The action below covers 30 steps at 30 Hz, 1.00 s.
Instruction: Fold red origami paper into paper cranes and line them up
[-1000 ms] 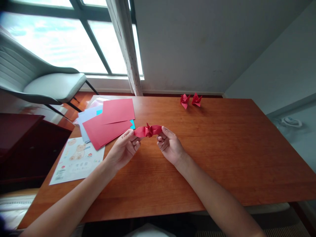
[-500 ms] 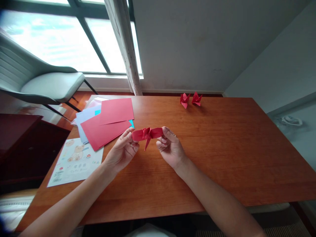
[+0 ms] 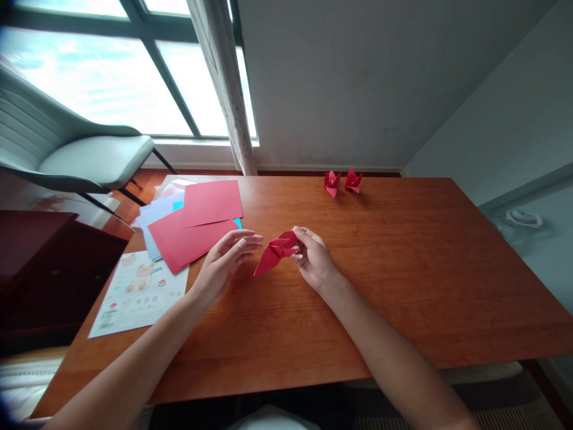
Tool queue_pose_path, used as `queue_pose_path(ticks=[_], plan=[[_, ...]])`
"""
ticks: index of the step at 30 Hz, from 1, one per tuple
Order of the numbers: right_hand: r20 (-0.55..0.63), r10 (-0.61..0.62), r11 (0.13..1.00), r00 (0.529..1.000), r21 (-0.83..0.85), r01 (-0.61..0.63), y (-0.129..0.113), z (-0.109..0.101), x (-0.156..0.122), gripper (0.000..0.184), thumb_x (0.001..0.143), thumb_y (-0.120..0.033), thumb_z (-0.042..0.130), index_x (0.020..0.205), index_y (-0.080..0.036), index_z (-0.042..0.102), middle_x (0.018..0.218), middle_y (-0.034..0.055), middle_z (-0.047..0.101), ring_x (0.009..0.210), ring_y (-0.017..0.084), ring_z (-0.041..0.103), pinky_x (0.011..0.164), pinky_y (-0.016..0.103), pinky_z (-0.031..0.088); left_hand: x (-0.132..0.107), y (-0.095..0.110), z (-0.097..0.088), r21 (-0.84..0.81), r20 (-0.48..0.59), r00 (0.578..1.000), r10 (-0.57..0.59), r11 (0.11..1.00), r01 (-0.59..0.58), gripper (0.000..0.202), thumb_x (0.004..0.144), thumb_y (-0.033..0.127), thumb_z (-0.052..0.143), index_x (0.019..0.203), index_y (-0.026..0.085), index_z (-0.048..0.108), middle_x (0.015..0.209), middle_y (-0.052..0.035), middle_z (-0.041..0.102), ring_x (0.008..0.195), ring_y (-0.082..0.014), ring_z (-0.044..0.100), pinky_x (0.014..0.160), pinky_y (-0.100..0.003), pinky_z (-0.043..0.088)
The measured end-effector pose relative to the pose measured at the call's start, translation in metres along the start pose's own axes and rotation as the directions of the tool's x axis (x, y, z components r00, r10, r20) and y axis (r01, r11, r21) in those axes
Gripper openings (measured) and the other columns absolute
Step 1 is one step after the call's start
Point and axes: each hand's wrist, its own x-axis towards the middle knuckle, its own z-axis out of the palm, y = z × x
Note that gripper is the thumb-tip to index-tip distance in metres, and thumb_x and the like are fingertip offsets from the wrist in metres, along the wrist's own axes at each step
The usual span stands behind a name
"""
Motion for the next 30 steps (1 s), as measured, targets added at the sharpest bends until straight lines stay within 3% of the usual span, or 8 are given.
queue_pose_path(ticks=[6, 12, 15, 21, 23, 26, 28, 30], plan=[[-0.021, -0.014, 0.995, 1.0, -0.101, 0.012, 0.001, 0.001, 0.001, 0.02, 0.069, -0.016, 0.078, 0.083, -0.017, 0.064, 0.068, -0.0033, 0.066, 0.049, 0.003, 0.056, 0.04, 0.009, 0.041, -0.001, 0.003, 0.0, 0.122, 0.095, 0.995, 0.041, 0.991, -0.052, 0.035, 0.092, 0.046, 0.06, 0.118, 0.022, 0.061, 0.125, -0.0109, 0.068, 0.12, -0.026, 0.061, 0.097, -0.037, 0.046], [0.026, -0.208, 0.906, 0.978, -0.373, 0.202, 0.001, -0.004, 0.008, 0.026, 0.069, -0.028, 0.079, 0.086, -0.018, 0.063, 0.072, -0.002, 0.069, 0.059, 0.01, 0.067, 0.046, 0.014, 0.048, 0.006, 0.001, -0.004, 0.369, -0.048, 0.979, 0.198, 0.914, -0.167, 0.032, 0.093, 0.047, 0.058, 0.109, 0.02, 0.064, 0.12, -0.0099, 0.068, 0.117, -0.0247, 0.061, 0.1, -0.037, 0.045], [0.108, -0.316, 0.755, 0.943, -0.573, 0.318, 0.002, -0.009, 0.015, 0.024, 0.073, -0.034, 0.074, 0.085, -0.019, 0.061, 0.069, -0.0019, 0.067, 0.058, 0.013, 0.069, 0.049, 0.02, 0.052, 0.009, -0.001, -0.006, 0.475, -0.052, 0.956, 0.287, 0.849, -0.229, 0.03, 0.092, 0.044, 0.06, 0.108, 0.02, 0.064, 0.119, -0.0094, 0.066, 0.111, -0.0231, 0.062, 0.095, -0.036, 0.049], [0.183, -0.354, 0.47, 0.917, -0.813, 0.343, -0.003, -0.016, 0.019, 0.016, 0.081, -0.036, 0.061, 0.083, -0.021, 0.057, 0.063, -0.002, 0.065, 0.05, 0.015, 0.065, 0.049, 0.025, 0.053, 0.011, -0.011, -0.009, 0.539, 0.019, 0.949, 0.315, 0.796, -0.275, 0.03, 0.091, 0.041, 0.062, 0.113, 0.021, 0.061, 0.121, -0.0093, 0.066, 0.112, -0.0239, 0.063, 0.096, -0.038, 0.05], [0.248, -0.415, 0.266, 0.875, -0.887, 0.377, -0.006, -0.017, 0.018, 0.012, 0.083, -0.033, 0.058, 0.081, -0.021, 0.059, 0.067, -0.0004, 0.067, 0.051, 0.015, 0.063, 0.053, 0.028, 0.052, 0.011, -0.013, -0.01, 0.581, 0.041, 0.944, 0.329, 0.76, -0.29, 0.032, 0.09, 0.041, 0.063, 0.115, 0.022, 0.061, 0.123, -0.0096, 0.065, 0.114, -0.0245, 0.062, 0.096, -0.039, 0.049], [0.396, -0.502, -0.063, 0.769, -0.903, 0.424, -0.011, -0.019, 0.017, 0.009, 0.083, -0.027, 0.057, 0.078, -0.021, 0.061, 0.08, 0.0041, 0.069, 0.061, 0.016, 0.061, 0.065, 0.032, 0.052, 0.009, -0.013, -0.009, 0.633, 0.073, 0.935, 0.347, 0.708, -0.312, 0.033, 0.089, 0.039, 0.065, 0.117, 0.022, 0.061, 0.124, -0.0098, 0.065, 0.116, -0.025, 0.061, 0.097, -0.038, 0.048], [0.454, -0.514, -0.17, 0.728, -0.886, 0.432, -0.012, -0.021, 0.018, 0.007, 0.083, -0.024, 0.057, 0.081, -0.021, 0.063, 0.088, 0.006, 0.07, 0.063, 0.017, 0.059, 0.069, 0.034, 0.05, 0.009, -0.013, -0.008, 0.658, 0.091, 0.928, 0.361, 0.678, -0.328, 0.033, 0.088, 0.038, 0.065, 0.118, 0.023, 0.061, 0.124, -0.0097, 0.066, 0.115, -0.0251, 0.061, 0.096, -0.038, 0.048], [0.473, -0.509, -0.198, 0.719, -0.877, 0.437, -0.012, -0.022, 0.019, 0.008, 0.083, -0.023, 0.058, 0.085, -0.021, 0.065, 0.092, 0.0065, 0.07, 0.062, 0.017, 0.057, 0.069, 0.035, 0.049, 0.008, -0.013, -0.007, 0.675, 0.102, 0.919, 0.381, 0.652, -0.345, 0.033, 0.088, 0.037, 0.066, 0.118, 0.023, 0.062, 0.123, -0.0096, 0.066, 0.115, -0.0254, 0.061, 0.098, -0.039, 0.047]])
